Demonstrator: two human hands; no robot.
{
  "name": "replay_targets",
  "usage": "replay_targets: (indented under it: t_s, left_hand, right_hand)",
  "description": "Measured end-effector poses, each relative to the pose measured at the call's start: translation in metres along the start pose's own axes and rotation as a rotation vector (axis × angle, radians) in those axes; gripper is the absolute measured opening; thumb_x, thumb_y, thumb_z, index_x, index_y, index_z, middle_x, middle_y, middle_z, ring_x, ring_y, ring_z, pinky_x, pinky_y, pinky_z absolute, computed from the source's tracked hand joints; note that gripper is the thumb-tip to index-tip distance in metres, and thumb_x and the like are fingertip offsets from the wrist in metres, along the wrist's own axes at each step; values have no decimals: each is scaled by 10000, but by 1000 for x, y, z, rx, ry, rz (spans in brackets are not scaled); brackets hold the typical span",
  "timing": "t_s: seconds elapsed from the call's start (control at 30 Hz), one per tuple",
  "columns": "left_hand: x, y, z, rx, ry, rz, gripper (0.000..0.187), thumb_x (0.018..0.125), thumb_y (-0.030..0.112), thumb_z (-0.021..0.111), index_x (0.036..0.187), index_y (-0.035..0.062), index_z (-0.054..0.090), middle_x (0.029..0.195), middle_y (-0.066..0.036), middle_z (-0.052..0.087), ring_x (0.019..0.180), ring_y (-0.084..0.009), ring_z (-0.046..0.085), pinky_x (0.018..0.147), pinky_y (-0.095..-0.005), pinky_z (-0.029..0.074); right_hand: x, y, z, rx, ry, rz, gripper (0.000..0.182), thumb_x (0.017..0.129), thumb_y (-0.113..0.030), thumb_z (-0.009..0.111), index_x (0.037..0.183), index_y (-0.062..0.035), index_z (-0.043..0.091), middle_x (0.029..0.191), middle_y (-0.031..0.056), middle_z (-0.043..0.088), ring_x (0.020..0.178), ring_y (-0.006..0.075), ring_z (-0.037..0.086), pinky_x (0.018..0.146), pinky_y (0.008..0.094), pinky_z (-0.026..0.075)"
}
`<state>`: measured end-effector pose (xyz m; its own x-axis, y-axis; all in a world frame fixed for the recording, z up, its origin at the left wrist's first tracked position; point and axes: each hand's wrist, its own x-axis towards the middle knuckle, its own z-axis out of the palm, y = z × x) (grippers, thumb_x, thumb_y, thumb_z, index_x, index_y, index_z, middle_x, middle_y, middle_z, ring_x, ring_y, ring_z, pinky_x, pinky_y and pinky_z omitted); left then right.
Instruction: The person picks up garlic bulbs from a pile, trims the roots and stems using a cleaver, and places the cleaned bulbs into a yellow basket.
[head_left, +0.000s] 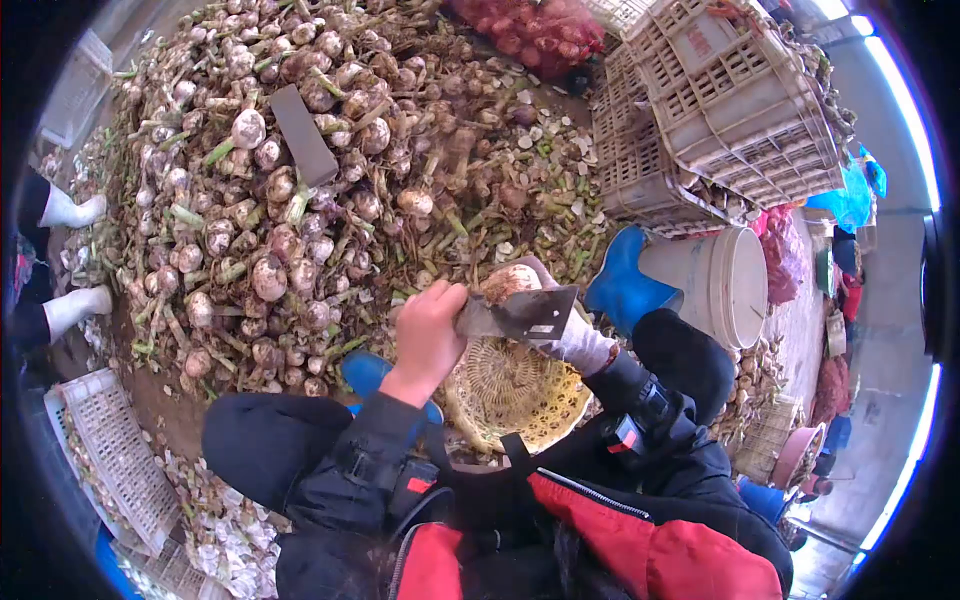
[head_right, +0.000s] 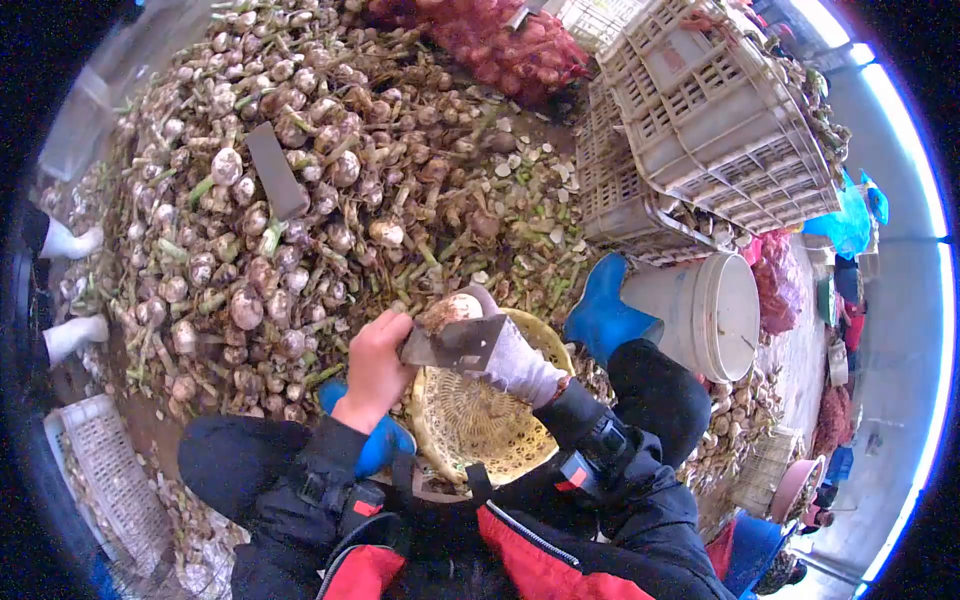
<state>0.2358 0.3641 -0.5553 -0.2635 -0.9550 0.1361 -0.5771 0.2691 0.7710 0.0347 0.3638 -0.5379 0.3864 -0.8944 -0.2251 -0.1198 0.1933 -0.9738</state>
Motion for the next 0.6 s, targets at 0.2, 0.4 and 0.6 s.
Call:
replay_targets:
  t_s: [0.2, 0.4, 0.6]
  left_hand:
    - [-9, -12, 13, -10, -38, -69, 265, 572, 5, 637, 785, 68, 492, 793, -110, 508, 783, -352, 533, 641, -437, 415]
    - [2, -48, -2, -584, -257, -702, 317, 689, -64, 528, 996, -22, 593, 886, -89, 655, 659, -159, 623, 615, -288, 493]
    - [1, 5, 1, -1005, -206, -484, 338, 672, -75, 521, 1004, -27, 563, 861, -33, 583, 816, -130, 568, 736, -293, 460]
  right_hand:
    - [-1, -18, 13, 65, 86, 157, 694, 587, -72, 697, 1193, -5, 366, 882, 85, 631, 826, 154, 608, 723, 282, 503]
    - [-14, -39, 3, -138, 42, -116, 719, 621, -276, 754, 1218, -46, 426, 1091, 136, 549, 1027, 237, 542, 888, 359, 428]
    - [-5, 5, 14, -27, 138, 123, 601, 752, -239, 678, 1262, -28, 439, 1138, 97, 487, 1022, 195, 480, 897, 329, 382]
